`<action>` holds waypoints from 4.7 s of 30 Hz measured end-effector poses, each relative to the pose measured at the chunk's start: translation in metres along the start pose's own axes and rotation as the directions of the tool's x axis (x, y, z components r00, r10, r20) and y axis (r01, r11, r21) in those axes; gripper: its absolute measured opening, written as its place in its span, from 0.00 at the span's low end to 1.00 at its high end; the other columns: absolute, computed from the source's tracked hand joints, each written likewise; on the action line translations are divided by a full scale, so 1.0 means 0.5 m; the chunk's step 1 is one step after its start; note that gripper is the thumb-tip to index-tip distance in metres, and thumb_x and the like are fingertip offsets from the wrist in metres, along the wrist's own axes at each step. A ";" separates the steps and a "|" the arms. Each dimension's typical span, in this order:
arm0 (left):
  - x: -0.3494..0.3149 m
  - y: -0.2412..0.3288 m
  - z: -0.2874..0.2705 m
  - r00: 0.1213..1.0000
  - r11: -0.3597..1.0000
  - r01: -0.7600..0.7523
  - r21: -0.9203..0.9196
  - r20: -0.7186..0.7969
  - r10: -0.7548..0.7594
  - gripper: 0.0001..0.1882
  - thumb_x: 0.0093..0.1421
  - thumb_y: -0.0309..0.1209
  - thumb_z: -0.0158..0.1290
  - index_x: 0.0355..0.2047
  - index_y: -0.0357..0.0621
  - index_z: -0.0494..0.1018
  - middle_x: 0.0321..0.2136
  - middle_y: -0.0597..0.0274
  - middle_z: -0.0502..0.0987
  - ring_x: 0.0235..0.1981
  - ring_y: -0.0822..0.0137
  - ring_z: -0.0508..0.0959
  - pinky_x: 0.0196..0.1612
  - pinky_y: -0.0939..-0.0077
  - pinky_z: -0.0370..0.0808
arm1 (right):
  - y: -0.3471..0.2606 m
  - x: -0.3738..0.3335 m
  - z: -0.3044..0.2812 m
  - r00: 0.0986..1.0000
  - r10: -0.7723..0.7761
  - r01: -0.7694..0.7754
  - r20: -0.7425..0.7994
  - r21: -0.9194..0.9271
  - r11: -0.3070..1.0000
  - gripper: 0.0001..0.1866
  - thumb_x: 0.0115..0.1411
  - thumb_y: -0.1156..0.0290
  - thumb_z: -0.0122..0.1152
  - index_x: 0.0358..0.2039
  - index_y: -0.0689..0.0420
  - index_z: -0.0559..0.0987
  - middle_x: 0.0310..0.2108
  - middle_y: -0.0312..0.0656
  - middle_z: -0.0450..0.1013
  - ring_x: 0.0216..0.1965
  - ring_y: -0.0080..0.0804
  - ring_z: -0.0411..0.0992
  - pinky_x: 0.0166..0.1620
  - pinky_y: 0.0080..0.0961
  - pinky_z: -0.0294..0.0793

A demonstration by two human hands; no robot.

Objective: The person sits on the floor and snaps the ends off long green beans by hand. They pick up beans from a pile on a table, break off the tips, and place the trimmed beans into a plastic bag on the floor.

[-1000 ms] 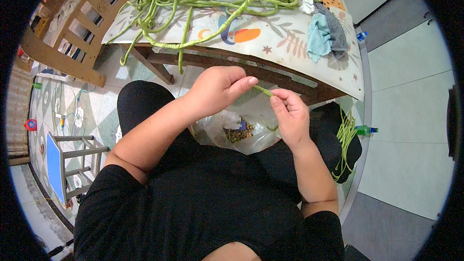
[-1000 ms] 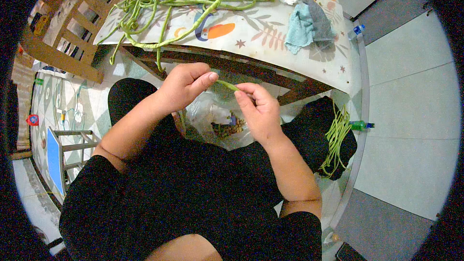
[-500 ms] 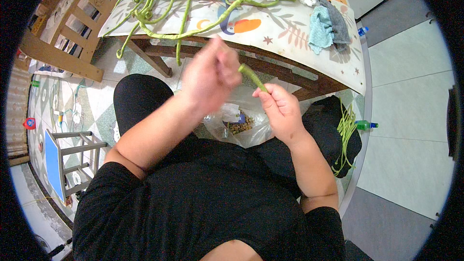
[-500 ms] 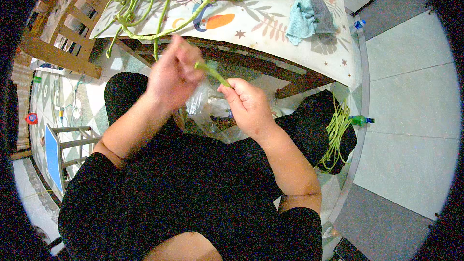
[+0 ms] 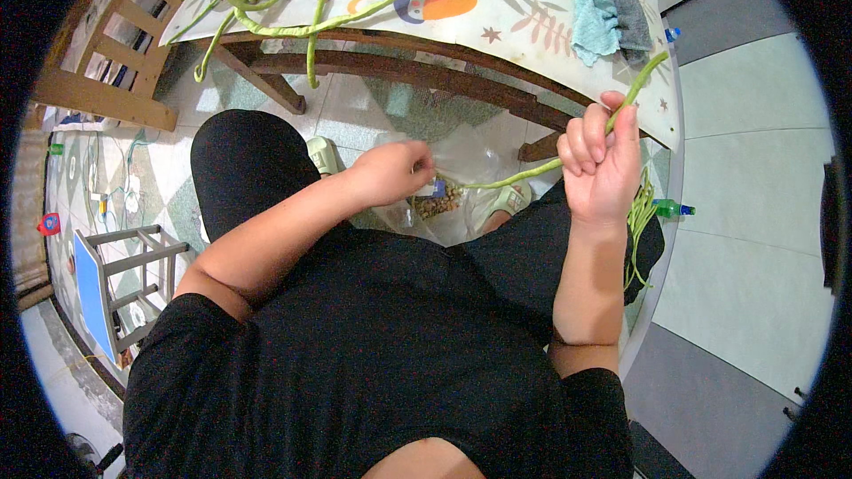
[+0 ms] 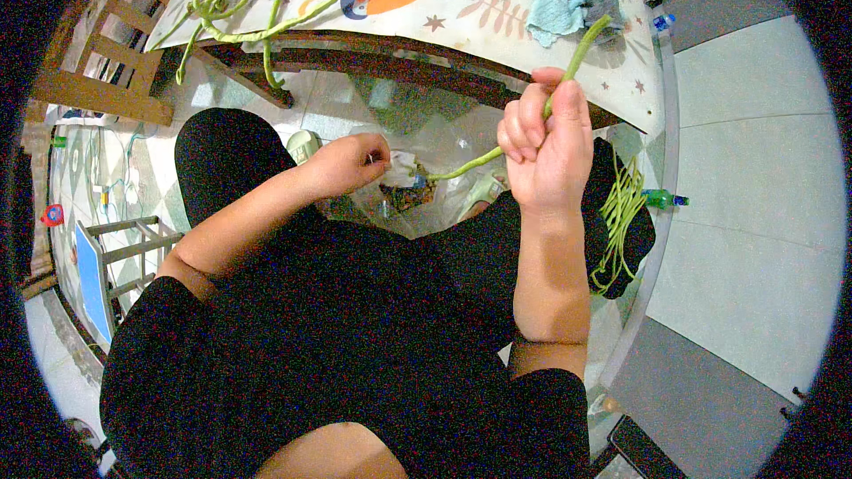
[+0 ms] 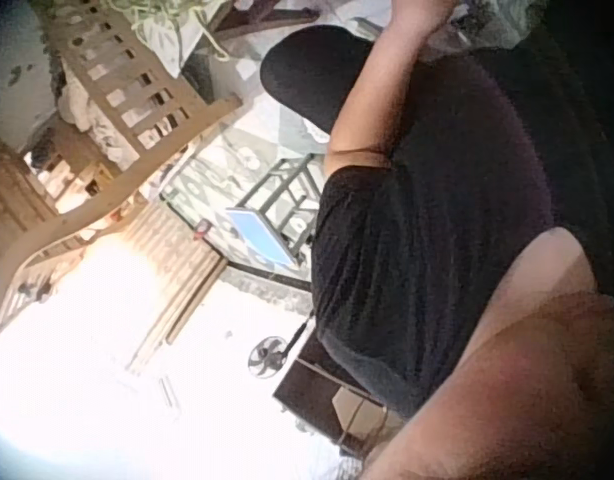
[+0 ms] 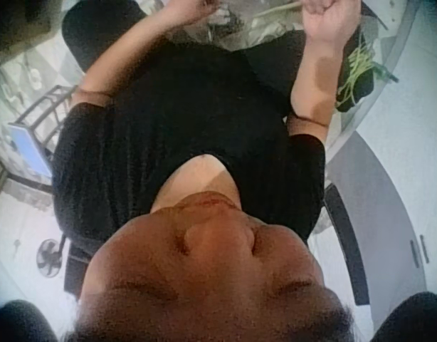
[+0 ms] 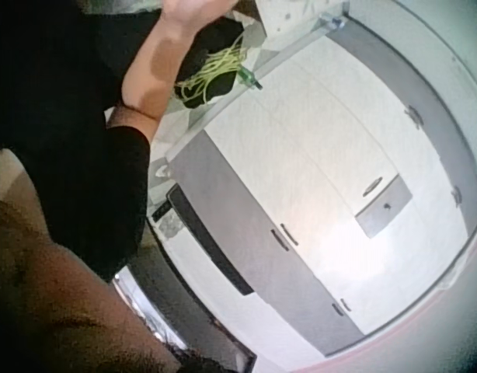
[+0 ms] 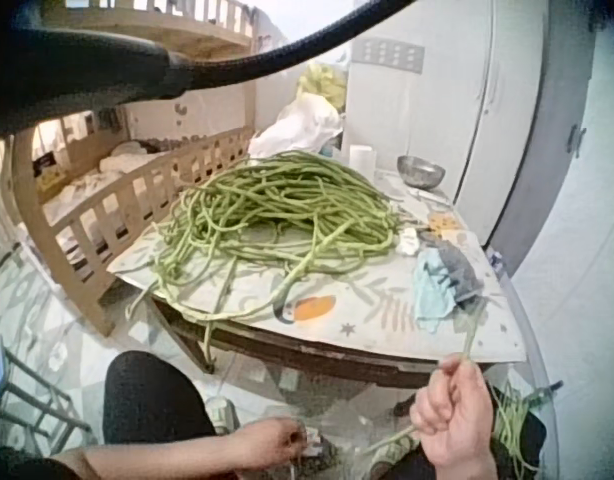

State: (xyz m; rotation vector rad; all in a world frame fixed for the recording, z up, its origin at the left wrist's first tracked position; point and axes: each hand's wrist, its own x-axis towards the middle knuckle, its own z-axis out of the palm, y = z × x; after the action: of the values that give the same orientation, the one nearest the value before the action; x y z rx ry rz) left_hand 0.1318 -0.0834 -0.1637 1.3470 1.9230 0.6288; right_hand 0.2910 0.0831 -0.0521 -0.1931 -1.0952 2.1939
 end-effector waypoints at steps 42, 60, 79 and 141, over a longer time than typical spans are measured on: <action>-0.001 0.010 0.026 0.968 0.987 -0.130 -0.092 0.206 0.147 0.16 0.51 0.29 0.40 0.42 0.43 0.66 0.31 0.46 0.72 0.35 0.49 0.71 0.38 0.61 0.68 | -0.107 0.009 -0.114 0.944 -0.290 0.278 -0.156 -0.092 0.956 0.14 0.62 0.63 0.37 0.39 0.58 0.68 0.14 0.30 0.51 0.14 0.17 0.46 0.17 0.15 0.46; 0.049 -0.014 0.102 0.894 0.986 0.109 -0.127 0.447 -0.041 0.17 0.56 0.33 0.42 0.44 0.37 0.66 0.38 0.49 0.71 0.41 0.58 0.71 0.45 0.72 0.65 | -0.386 -0.163 -0.176 0.455 -0.802 -0.210 -0.387 -0.922 0.326 0.16 0.56 0.71 0.37 0.43 0.61 0.67 0.14 0.31 0.57 0.13 0.14 0.50 0.16 0.11 0.48; 0.043 0.059 0.088 0.935 0.983 0.030 -0.180 0.352 0.036 0.15 0.57 0.32 0.45 0.43 0.36 0.66 0.39 0.56 0.72 0.42 0.65 0.70 0.47 0.75 0.65 | -0.051 -0.368 -0.858 0.670 -0.292 -0.742 -0.683 -0.601 -0.297 0.25 0.51 0.76 0.42 0.52 0.60 0.57 0.48 0.52 0.60 0.51 0.48 0.58 0.51 0.32 0.58; -0.034 0.183 -0.260 0.759 0.562 -0.573 -0.597 -0.646 0.087 0.09 0.57 0.26 0.45 0.37 0.37 0.69 0.25 0.64 0.72 0.23 0.78 0.69 0.28 0.85 0.67 | 0.053 0.019 0.029 0.997 -0.029 0.057 0.065 -0.492 0.869 0.14 0.57 0.75 0.47 0.43 0.65 0.68 0.19 0.31 0.61 0.17 0.14 0.54 0.21 0.10 0.54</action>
State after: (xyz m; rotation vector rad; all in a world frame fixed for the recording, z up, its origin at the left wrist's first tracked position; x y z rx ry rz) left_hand 0.0907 -0.0679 -0.0102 0.9887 1.3991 1.9993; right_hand 0.2649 0.0684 -0.0614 -0.3281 -1.6658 1.8469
